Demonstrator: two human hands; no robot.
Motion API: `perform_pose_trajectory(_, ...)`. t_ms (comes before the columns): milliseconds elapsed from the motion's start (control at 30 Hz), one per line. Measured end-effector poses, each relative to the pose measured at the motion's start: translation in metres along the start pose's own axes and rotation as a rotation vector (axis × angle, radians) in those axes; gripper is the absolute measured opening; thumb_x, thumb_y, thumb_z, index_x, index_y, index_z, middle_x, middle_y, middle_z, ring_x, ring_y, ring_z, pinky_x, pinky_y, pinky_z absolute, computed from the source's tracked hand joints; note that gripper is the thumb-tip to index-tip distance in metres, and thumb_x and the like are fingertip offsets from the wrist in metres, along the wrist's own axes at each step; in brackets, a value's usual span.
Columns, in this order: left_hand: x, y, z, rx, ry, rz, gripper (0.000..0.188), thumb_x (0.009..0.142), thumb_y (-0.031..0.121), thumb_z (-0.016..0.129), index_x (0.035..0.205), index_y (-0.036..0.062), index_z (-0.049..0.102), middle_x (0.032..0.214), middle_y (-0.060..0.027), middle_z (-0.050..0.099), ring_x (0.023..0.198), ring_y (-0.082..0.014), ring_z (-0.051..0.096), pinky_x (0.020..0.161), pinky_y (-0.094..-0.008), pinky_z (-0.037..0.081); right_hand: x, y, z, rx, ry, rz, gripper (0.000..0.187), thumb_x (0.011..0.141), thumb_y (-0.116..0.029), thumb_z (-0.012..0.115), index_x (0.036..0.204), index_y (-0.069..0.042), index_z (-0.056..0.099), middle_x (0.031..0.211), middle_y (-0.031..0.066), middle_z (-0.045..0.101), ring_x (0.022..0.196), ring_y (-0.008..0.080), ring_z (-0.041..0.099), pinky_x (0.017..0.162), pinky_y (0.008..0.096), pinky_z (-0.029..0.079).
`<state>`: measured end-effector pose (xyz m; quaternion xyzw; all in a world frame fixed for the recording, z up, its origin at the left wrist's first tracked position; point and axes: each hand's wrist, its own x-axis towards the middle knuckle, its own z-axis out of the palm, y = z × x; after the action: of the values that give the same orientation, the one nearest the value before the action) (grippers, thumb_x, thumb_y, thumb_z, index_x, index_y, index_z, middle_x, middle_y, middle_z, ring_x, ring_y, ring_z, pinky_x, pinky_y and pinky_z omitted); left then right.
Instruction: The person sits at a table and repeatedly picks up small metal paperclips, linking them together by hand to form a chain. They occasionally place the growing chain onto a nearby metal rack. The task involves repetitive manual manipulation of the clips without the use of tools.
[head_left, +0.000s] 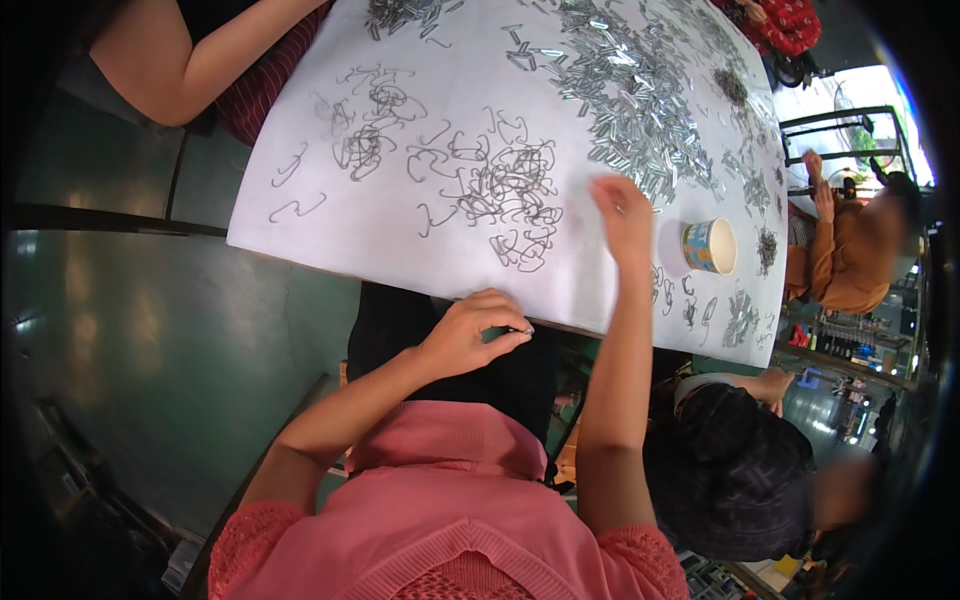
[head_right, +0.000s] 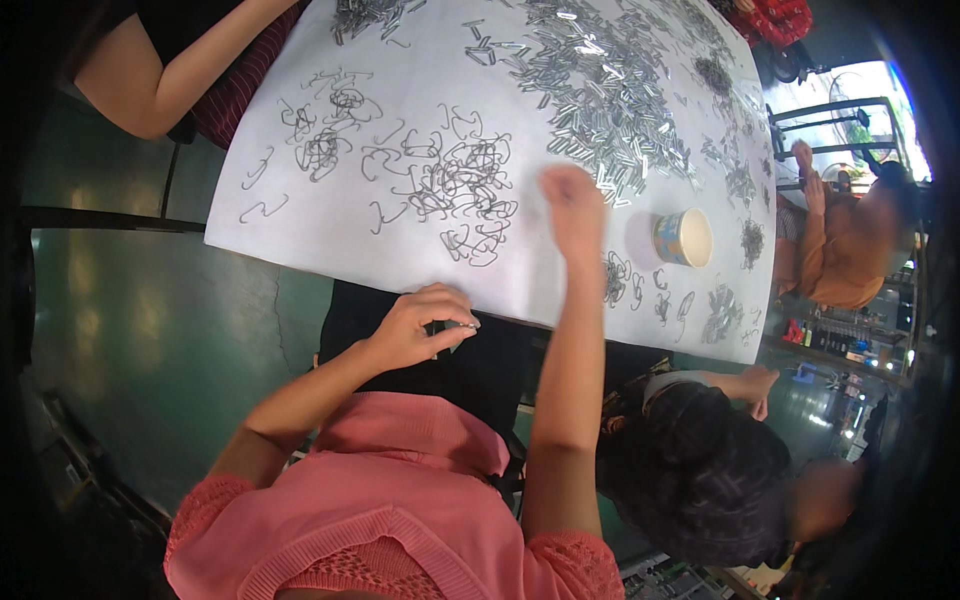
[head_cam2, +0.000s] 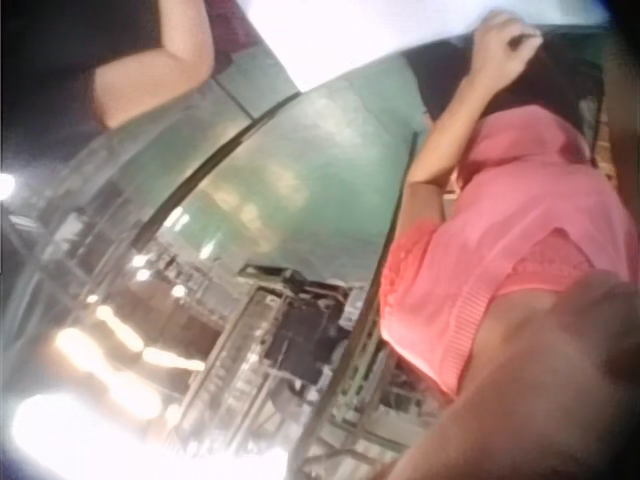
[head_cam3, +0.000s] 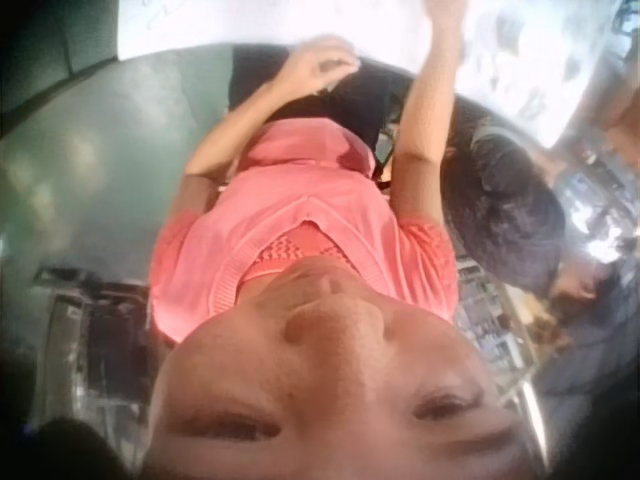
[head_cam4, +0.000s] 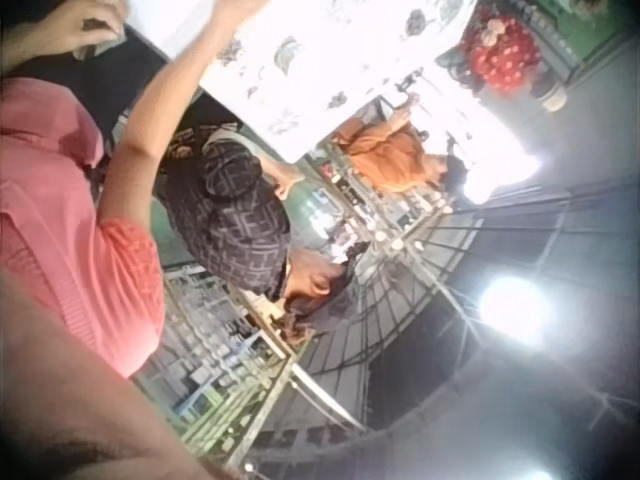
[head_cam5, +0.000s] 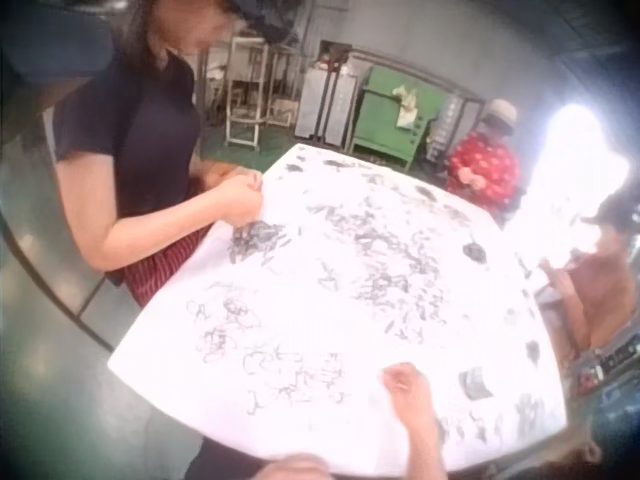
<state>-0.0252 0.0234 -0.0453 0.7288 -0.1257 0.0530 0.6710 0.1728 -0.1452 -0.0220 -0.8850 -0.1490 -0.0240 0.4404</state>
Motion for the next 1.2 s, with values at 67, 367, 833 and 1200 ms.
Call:
perform_pose_trajectory(67, -0.003, 0.004, 0.002, 0.009, 0.002, -0.011, 0.01, 0.077, 0.007, 0.072, 0.087, 0.005, 0.068, 0.086, -0.0061, 0.065, 0.086, -0.023, 0.061, 0.079, -0.0336, 0.048, 0.029, -0.017, 0.045, -0.001, -0.094, -0.068, 0.014, 0.08, -0.015, 0.069, 0.089, -0.004, 0.068, 0.087, 0.0118, 0.067, 0.08, 0.0248, 0.066, 0.073, 0.0339, 0.051)
perform_pose_trajectory(367, -0.013, 0.015, 0.002, 0.092, 0.024, -0.034, 0.011, 0.078, 0.007, 0.071, 0.089, 0.0053, 0.071, 0.087, -0.0072, 0.066, 0.087, -0.0228, 0.061, 0.08, -0.0338, 0.049, 0.071, -0.057, 0.116, -0.547, -0.313, 0.057, 0.02, 0.081, -0.026, 0.068, 0.091, -0.009, 0.07, 0.089, 0.0116, 0.069, 0.087, 0.0273, 0.066, 0.076, 0.0391, 0.051)
perform_pose_trajectory(833, -0.011, 0.024, 0.009, 0.078, 0.043, -0.01, 0.01, 0.079, 0.007, 0.072, 0.088, 0.0038, 0.069, 0.085, -0.0066, 0.069, 0.081, -0.0211, 0.063, 0.077, -0.0325, 0.049, 0.036, -0.02, 0.054, 0.552, -0.265, 0.288, 0.008, 0.092, -0.008, 0.056, 0.095, 0.0, 0.056, 0.074, 0.0016, 0.053, 0.063, 0.0079, 0.046, 0.054, 0.0206, 0.036)
perform_pose_trajectory(1200, -0.007, 0.031, 0.025, 0.127, 0.024, -0.089, 0.013, 0.08, 0.004, 0.069, 0.093, 0.0039, 0.07, 0.089, -0.0078, 0.069, 0.082, -0.0195, 0.064, 0.074, -0.0296, 0.05, -0.152, -0.064, -0.031, 1.007, -0.051, 0.437, 0.035, 0.083, 0.002, 0.066, 0.11, -0.005, 0.045, 0.09, 0.0115, 0.063, 0.07, 0.0133, 0.06, 0.048, 0.0207, 0.042)
